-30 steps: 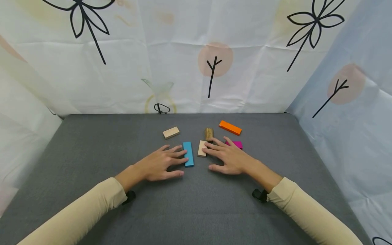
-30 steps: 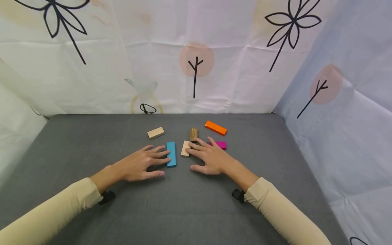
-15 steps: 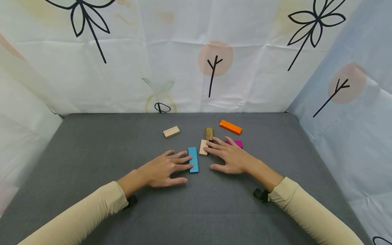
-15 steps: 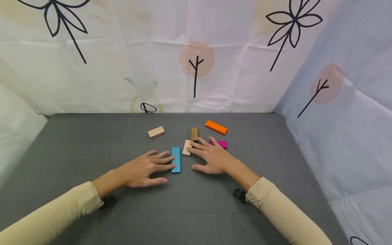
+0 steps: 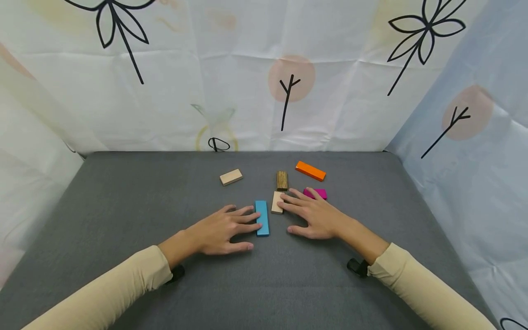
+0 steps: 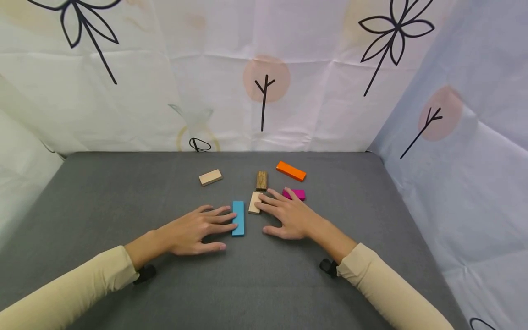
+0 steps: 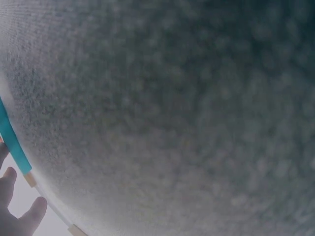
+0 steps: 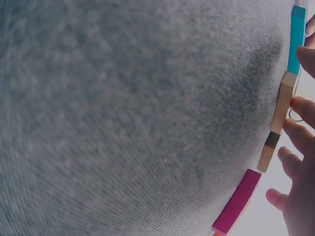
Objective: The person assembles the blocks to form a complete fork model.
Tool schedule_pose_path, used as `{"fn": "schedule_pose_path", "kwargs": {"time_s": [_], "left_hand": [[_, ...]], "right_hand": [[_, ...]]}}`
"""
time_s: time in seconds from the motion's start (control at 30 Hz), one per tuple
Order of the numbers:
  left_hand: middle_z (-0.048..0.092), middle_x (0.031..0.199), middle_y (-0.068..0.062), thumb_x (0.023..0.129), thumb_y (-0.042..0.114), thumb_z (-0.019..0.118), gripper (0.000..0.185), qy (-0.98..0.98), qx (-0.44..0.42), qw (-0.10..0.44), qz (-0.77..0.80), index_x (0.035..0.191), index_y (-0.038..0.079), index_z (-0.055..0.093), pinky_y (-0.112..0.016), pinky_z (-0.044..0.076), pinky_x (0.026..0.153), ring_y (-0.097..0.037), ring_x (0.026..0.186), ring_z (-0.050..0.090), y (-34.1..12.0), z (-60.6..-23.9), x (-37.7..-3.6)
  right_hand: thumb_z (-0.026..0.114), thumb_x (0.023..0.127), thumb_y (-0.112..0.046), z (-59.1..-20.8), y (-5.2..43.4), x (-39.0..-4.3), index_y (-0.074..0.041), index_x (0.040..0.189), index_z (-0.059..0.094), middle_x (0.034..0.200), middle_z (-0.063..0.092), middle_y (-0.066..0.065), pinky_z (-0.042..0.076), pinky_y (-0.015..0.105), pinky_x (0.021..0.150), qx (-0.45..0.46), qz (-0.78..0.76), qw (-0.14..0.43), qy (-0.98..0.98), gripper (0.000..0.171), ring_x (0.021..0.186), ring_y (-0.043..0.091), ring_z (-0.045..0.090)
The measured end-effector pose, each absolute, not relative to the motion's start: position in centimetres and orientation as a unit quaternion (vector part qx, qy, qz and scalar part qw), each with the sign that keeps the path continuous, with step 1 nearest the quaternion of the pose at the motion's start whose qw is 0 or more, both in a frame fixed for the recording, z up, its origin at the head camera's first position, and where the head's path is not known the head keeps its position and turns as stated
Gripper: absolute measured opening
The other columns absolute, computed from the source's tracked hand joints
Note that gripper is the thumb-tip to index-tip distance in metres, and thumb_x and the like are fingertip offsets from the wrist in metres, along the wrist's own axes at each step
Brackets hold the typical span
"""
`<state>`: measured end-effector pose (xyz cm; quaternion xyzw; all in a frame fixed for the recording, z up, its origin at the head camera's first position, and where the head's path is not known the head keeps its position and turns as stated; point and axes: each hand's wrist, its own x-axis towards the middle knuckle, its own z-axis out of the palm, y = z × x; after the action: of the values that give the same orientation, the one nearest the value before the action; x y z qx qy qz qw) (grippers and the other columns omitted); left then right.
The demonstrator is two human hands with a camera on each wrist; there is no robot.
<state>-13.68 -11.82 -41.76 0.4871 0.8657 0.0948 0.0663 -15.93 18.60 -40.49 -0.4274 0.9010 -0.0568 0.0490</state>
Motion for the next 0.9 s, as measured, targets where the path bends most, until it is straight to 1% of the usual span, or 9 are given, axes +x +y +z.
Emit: {"fn": "schedule_pose_path", "kwargs": {"time_s": [0.13,0.27,0.33,0.47,0.67,0.9], "left_hand": [[0.028,0.149,0.004,0.092,0.061,0.033,0.061,0.863,0.492,0.067,0.095,0.143,0.028,0.036,-0.054,0.026,0.102,-0.020,0.138,0.022,-11.6,-41.7,-13.4],[0.028,0.149,0.004,0.092,0.062,0.032,0.061,0.858,0.499,0.069,0.096,0.143,0.027,0.036,-0.053,0.027,0.102,-0.020,0.138,0.022,-11.4,-41.7,-13.0],[0.028,0.149,0.004,0.092,0.062,0.030,0.062,0.856,0.502,0.073,0.098,0.143,0.027,0.035,-0.054,0.026,0.102,-0.020,0.138,0.021,-11.4,-41.7,-12.8],[0.027,0.149,0.005,0.092,0.061,0.032,0.061,0.852,0.507,0.082,0.099,0.143,0.028,0.035,-0.055,0.026,0.101,-0.019,0.138,0.020,-11.3,-41.6,-12.5],[0.029,0.149,0.003,0.093,0.059,0.033,0.059,0.842,0.524,0.073,0.103,0.143,0.027,0.036,-0.055,0.029,0.100,-0.021,0.138,0.022,-11.2,-41.5,-11.9],[0.027,0.149,0.003,0.093,0.060,0.030,0.061,0.833,0.539,0.075,0.103,0.144,0.026,0.033,-0.054,0.029,0.099,-0.021,0.138,0.022,-10.8,-41.5,-11.4]], "right_hand": [[0.048,0.090,-0.054,-40.7,18.6,-15.9,-0.021,0.146,0.030,0.151,0.025,0.001,0.012,0.060,0.105,-0.431,-0.061,0.043,0.899,0.067,0.140,0.025,0.016],[0.049,0.089,-0.054,-40.7,18.6,-15.9,-0.021,0.146,0.032,0.151,0.027,0.001,0.013,0.060,0.104,-0.431,-0.066,0.041,0.899,0.067,0.139,0.026,0.017],[0.050,0.089,-0.053,-40.6,18.6,-16.0,-0.021,0.146,0.032,0.150,0.027,0.001,0.013,0.060,0.104,-0.428,-0.068,0.044,0.900,0.067,0.139,0.026,0.017],[0.049,0.090,-0.053,-40.6,18.6,-16.0,-0.022,0.146,0.031,0.151,0.026,0.000,0.012,0.060,0.105,-0.424,-0.069,0.053,0.902,0.067,0.140,0.026,0.016],[0.050,0.090,-0.052,-40.6,18.6,-16.2,-0.022,0.146,0.030,0.151,0.025,-0.001,0.012,0.059,0.105,-0.419,-0.077,0.054,0.903,0.067,0.140,0.025,0.016],[0.048,0.089,-0.056,-40.8,18.5,-16.2,-0.022,0.146,0.030,0.151,0.025,-0.001,0.012,0.058,0.106,-0.417,-0.081,0.052,0.904,0.069,0.140,0.023,0.016]]}}
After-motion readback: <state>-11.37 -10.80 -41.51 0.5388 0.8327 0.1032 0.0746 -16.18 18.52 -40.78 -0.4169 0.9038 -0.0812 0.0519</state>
